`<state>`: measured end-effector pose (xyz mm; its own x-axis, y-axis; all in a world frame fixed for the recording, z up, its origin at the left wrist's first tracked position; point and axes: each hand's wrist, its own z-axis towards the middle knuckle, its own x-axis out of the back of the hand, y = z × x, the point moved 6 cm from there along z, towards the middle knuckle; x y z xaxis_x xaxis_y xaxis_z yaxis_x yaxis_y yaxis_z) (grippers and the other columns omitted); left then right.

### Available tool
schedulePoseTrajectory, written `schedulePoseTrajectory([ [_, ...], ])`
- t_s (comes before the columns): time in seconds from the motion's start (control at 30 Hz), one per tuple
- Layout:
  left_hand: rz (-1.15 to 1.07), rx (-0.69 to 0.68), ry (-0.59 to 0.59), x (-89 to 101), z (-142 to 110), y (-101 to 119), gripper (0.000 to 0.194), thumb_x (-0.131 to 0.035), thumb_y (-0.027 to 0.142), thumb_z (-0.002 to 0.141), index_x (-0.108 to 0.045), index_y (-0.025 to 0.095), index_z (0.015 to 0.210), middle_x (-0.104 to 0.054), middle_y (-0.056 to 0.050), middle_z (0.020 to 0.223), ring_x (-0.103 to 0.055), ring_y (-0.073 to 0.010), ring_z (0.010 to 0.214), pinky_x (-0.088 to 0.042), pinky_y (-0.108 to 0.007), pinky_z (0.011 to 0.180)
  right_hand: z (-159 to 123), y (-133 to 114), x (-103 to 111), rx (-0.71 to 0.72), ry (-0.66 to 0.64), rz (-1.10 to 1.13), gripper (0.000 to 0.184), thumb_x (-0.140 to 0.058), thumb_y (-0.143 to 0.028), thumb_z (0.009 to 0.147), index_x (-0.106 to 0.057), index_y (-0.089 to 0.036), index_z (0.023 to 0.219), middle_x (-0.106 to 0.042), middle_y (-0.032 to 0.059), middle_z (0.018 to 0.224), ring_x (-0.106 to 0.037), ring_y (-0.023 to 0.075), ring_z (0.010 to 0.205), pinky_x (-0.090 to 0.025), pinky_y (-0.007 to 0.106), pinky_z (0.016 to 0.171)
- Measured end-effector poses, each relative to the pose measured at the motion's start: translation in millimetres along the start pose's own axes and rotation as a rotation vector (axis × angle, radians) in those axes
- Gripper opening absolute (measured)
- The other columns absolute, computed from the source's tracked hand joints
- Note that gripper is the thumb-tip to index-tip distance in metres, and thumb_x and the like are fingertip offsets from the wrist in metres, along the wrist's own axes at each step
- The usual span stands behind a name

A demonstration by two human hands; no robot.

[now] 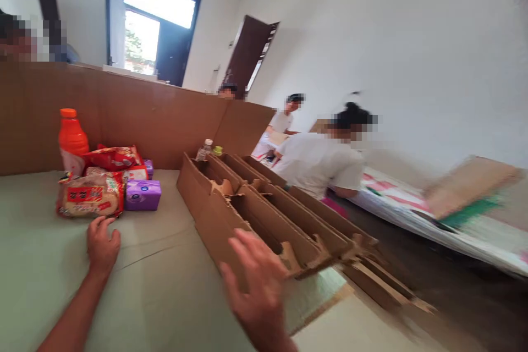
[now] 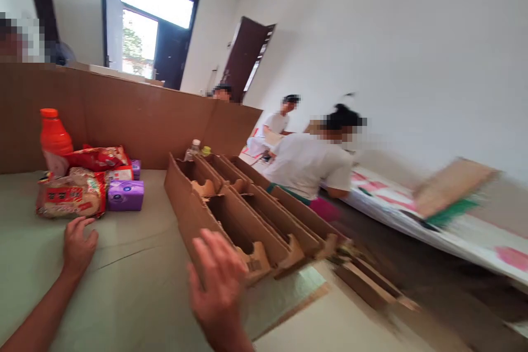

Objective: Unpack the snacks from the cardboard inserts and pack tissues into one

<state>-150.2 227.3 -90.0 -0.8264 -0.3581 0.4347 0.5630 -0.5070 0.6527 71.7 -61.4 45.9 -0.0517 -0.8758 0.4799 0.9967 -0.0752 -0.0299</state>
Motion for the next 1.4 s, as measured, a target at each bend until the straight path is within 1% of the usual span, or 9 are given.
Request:
schedulePoseTrajectory([
  [0.13, 0.058, 0.036, -0.070, -1.8, -13, -1, 0.027, -0.065, 0.037, 0.094, -0.064, 0.017, 0.113, -0.062, -0.009, 0.127, -0.060, -0.0253, 0.115, -0.052, -0.049, 0.098, -11, 67, 14, -0.093, -0.020, -0.236, 0.049, -0.056, -0.044, 0.097, -0.057, -0.013, 0.135, -0.074, 0.0197, 0.110, -0.069, 0.0368, 0.100, -0.047, 0.051, 0.088],
  [0.27, 0.046, 0.072, -0.127, 5.4, -25, 9, 0.029, -0.066, 0.036, 0.094, -0.064, 0.017, 0.116, -0.062, -0.010, 0.129, -0.061, -0.0255, 0.115, -0.054, -0.048, 0.096, -14, 78, 11, -0.027, -0.090, 0.014, 0.034, -0.049, -0.049, 0.101, -0.066, -0.019, 0.098, -0.074, 0.0082, 0.081, -0.070, 0.0262, 0.073, -0.051, 0.041, 0.074],
  [0.43, -0.025, 0.056, -0.193, 56.2, -32, 23, 0.029, -0.066, 0.028, 0.084, -0.067, 0.018, 0.112, -0.062, -0.011, 0.130, -0.060, -0.0277, 0.121, -0.051, -0.050, 0.103, 10, 24, 19, 0.050, -0.131, 0.403, 0.008, -0.061, -0.027, 0.096, -0.067, -0.025, 0.099, -0.072, 0.0046, 0.093, -0.068, 0.0206, 0.088, -0.055, 0.035, 0.079],
  [0.6, -0.043, 0.099, -0.157, 146.7, -46, 25, 0.046, -0.054, 0.033, 0.080, -0.064, 0.021, 0.122, -0.060, -0.011, 0.136, -0.058, -0.0286, 0.126, -0.055, -0.044, 0.099, 29, -48, -20, 0.155, -0.213, 0.773, 0.023, -0.060, -0.010, 0.090, -0.070, -0.028, 0.098, -0.067, 0.0029, 0.092, -0.066, 0.0223, 0.104, -0.055, 0.041, 0.091],
  [0.77, -0.116, 0.219, -0.150, 201.4, -73, 22, 0.050, -0.055, 0.035, 0.081, -0.062, 0.024, 0.129, -0.059, -0.010, 0.140, -0.058, -0.0300, 0.127, -0.053, -0.044, 0.102, 14, -70, -61, 0.126, -0.169, 0.709, 0.054, -0.069, -0.025, 0.089, -0.053, -0.032, 0.140, -0.051, 0.0136, 0.147, -0.051, 0.0342, 0.136, -0.048, 0.055, 0.103],
  [0.87, -0.152, 0.275, -0.188, 202.6, -83, 22, 0.055, -0.058, 0.039, 0.082, -0.059, 0.024, 0.134, -0.057, -0.011, 0.144, -0.058, -0.0306, 0.127, -0.052, -0.046, 0.105, -5, -56, -72, -0.035, -0.223, 0.733, 0.080, -0.073, -0.037, 0.087, -0.033, -0.028, 0.155, -0.039, 0.0185, 0.158, -0.042, 0.0373, 0.144, -0.043, 0.059, 0.109],
  [1.07, -0.280, 0.322, -0.336, 163.5, -82, 26, 0.068, -0.059, 0.042, 0.084, -0.043, 0.024, 0.148, -0.052, -0.013, 0.149, -0.056, -0.0319, 0.131, -0.051, -0.046, 0.105, -46, -34, -121, -0.393, -0.614, 0.882, 0.074, -0.069, -0.033, 0.085, -0.039, -0.022, 0.152, -0.059, 0.0161, 0.142, -0.063, 0.0300, 0.123, -0.056, 0.045, 0.097],
  [1.2, -0.311, 0.375, -0.336, 148.3, -79, 18, 0.065, -0.061, 0.046, 0.079, -0.051, 0.017, 0.136, -0.062, -0.016, 0.137, -0.061, -0.0338, 0.123, -0.054, -0.045, 0.099, -49, -45, -149, -0.438, -0.720, 1.012, 0.059, -0.072, -0.029, 0.078, -0.058, -0.020, 0.134, -0.069, 0.0132, 0.126, -0.067, 0.0300, 0.112, -0.058, 0.043, 0.090],
  [1.4, -0.252, 0.474, -0.175, 161.1, -82, -18, 0.061, -0.065, 0.057, 0.074, -0.057, 0.018, 0.120, -0.068, -0.014, 0.123, -0.063, -0.0353, 0.117, -0.055, -0.045, 0.096, -52, -73, -172, -0.362, -0.670, 1.096, 0.066, -0.073, -0.027, 0.076, -0.054, -0.020, 0.138, -0.070, 0.0130, 0.124, -0.068, 0.0295, 0.109, -0.058, 0.040, 0.089],
])
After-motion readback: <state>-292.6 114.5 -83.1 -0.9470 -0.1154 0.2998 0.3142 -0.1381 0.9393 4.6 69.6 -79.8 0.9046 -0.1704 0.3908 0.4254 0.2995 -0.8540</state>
